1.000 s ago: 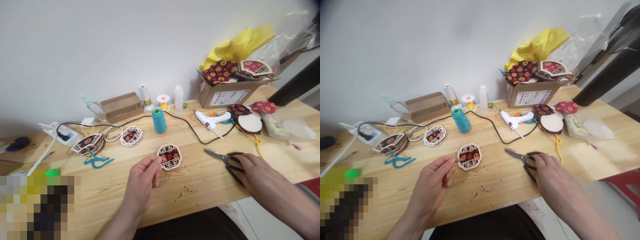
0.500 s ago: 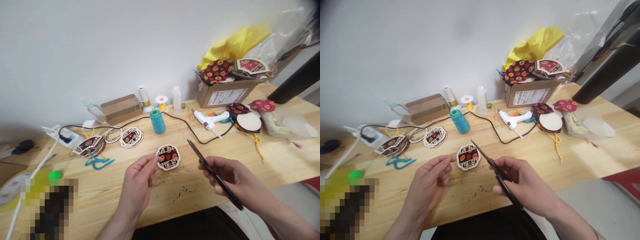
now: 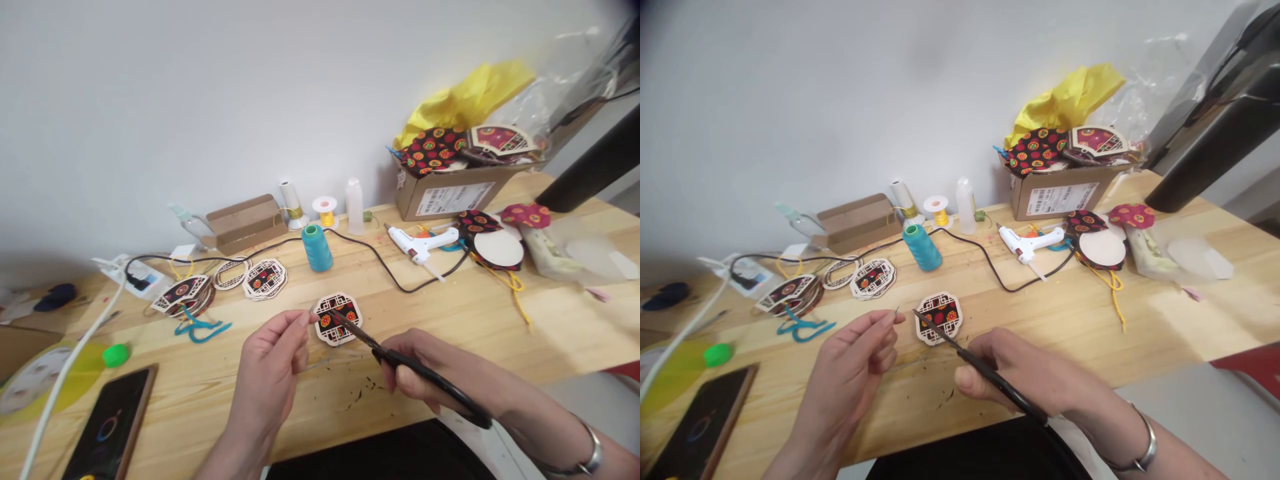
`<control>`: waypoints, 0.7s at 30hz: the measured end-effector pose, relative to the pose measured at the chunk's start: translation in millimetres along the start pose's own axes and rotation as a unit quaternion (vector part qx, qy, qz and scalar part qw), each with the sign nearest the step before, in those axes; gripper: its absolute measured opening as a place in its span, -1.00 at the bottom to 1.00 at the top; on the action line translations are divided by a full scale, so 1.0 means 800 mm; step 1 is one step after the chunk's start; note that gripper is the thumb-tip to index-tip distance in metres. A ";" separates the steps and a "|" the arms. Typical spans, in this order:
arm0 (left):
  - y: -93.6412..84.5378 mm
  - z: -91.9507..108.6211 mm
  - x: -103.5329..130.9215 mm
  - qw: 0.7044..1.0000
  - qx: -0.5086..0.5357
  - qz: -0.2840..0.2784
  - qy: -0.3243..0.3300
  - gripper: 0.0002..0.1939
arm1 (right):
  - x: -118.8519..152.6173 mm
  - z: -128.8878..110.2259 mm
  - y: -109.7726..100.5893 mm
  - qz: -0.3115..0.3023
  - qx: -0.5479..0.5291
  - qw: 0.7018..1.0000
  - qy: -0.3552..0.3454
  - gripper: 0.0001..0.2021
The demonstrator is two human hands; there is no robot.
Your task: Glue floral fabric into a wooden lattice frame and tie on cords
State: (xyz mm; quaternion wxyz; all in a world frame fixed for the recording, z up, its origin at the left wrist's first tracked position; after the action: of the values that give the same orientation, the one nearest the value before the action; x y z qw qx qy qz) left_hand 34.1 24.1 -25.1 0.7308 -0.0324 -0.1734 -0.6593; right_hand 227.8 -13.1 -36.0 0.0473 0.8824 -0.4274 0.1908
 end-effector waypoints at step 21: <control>0.001 -0.014 0.009 0.996 -0.085 -0.038 0.006 -0.72 | -0.035 -0.023 0.016 -0.052 -0.040 0.997 -0.029 -0.48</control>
State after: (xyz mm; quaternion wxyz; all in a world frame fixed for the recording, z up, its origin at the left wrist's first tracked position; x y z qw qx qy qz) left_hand 37.9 14.6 -33.3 0.7008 -0.0845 -0.1136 -0.6992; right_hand 196.4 3.9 -30.7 0.0803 0.9061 -0.3893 0.1451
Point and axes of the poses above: each hand's wrist, its own x-axis away from the middle knuckle, its own y-axis out of the palm, z = x × y, the point moved 6 cm from there along -x, towards the middle knuckle, and after that the axes turned 2 degrees about y, right-handed, at the moved point
